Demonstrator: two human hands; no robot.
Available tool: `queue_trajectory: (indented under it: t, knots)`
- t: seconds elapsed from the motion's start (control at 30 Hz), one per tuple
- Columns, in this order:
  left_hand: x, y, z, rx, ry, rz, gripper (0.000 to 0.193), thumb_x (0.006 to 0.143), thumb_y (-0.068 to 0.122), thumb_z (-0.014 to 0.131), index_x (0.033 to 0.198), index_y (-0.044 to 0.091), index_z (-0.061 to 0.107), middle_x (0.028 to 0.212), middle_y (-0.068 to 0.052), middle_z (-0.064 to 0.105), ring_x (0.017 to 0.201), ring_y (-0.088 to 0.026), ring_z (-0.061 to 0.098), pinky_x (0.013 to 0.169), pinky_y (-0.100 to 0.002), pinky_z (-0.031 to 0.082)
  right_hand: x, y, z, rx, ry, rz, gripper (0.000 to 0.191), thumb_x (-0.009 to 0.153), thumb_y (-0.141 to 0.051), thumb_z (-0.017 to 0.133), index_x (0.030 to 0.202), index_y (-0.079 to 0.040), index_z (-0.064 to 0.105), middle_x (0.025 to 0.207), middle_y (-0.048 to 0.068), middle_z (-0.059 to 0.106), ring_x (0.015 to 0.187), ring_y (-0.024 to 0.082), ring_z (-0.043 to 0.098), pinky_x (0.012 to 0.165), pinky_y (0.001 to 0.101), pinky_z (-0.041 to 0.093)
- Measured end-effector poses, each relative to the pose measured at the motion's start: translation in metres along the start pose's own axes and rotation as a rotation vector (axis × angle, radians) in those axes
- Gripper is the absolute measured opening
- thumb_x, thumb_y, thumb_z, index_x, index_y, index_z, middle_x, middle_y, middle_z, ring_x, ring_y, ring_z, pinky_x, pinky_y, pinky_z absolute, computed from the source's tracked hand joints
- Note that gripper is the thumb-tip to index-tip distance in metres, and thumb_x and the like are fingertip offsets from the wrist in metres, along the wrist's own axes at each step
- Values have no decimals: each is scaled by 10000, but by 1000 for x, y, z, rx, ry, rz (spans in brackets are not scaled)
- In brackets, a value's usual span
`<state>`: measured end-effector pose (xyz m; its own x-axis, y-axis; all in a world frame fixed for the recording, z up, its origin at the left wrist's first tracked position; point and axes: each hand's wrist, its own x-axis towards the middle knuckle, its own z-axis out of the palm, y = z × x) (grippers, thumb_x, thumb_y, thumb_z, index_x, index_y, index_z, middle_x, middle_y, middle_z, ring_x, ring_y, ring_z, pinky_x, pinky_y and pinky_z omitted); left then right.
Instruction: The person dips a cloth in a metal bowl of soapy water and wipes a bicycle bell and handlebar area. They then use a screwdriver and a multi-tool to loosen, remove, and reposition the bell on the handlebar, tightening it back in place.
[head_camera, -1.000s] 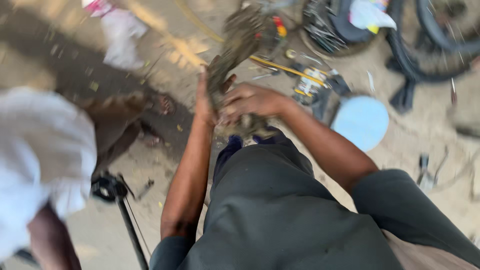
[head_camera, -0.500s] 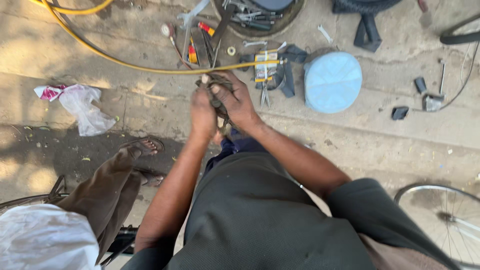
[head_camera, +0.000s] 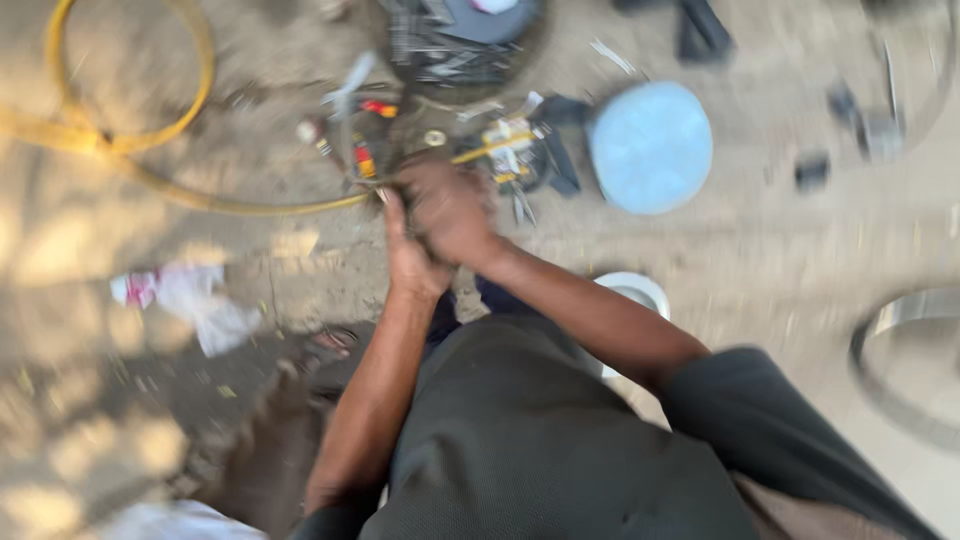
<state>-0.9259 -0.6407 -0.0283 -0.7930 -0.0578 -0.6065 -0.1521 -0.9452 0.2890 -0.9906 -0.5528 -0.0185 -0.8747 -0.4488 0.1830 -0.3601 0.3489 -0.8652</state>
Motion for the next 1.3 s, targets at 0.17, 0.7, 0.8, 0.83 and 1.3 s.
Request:
queue_trajectory:
  t: [0.17,0.7,0.8,0.83,1.3]
  knots:
    - [29,0,-22,201,-274,26,516,1028,457,610,1372,73,576,1369,-156,644,1288,-315,623,1149,-495,482,-45,11,5,-227,-131,-103,815,898,-373,633,1539,61,380,1567,299,412,1530,449,308,1285,530,256]
    - [38,-25,18,922,-572,-408,449,1099,354,557,1244,-64,632,1177,-129,683,1057,-232,621,914,-401,510,-113,24,-103,1445,-401,396,590,1096,-479,539,1340,52,620,1284,208,711,1163,334,697,1064,452,527]
    - [22,-62,35,609,-442,-402,495,975,375,543,1295,5,621,1205,-114,711,1098,-246,670,947,-397,544,-131,34,-119,1474,207,279,604,1125,-479,531,1395,59,575,1293,226,682,1198,339,669,1072,480,514]
    - [18,-76,40,664,-429,-317,489,1026,369,557,1316,-19,623,1177,-149,697,1052,-281,647,907,-421,525,-134,37,-125,1346,414,256,616,1131,-470,533,1434,65,557,1308,225,662,1217,338,648,1079,485,502]
    - [20,-230,107,459,-438,-685,1011,861,840,344,1558,107,353,1568,-154,452,1449,-310,433,1218,-510,306,-184,80,-188,-587,530,124,315,877,-242,669,1142,-71,666,1203,182,652,1150,391,623,1018,509,520]
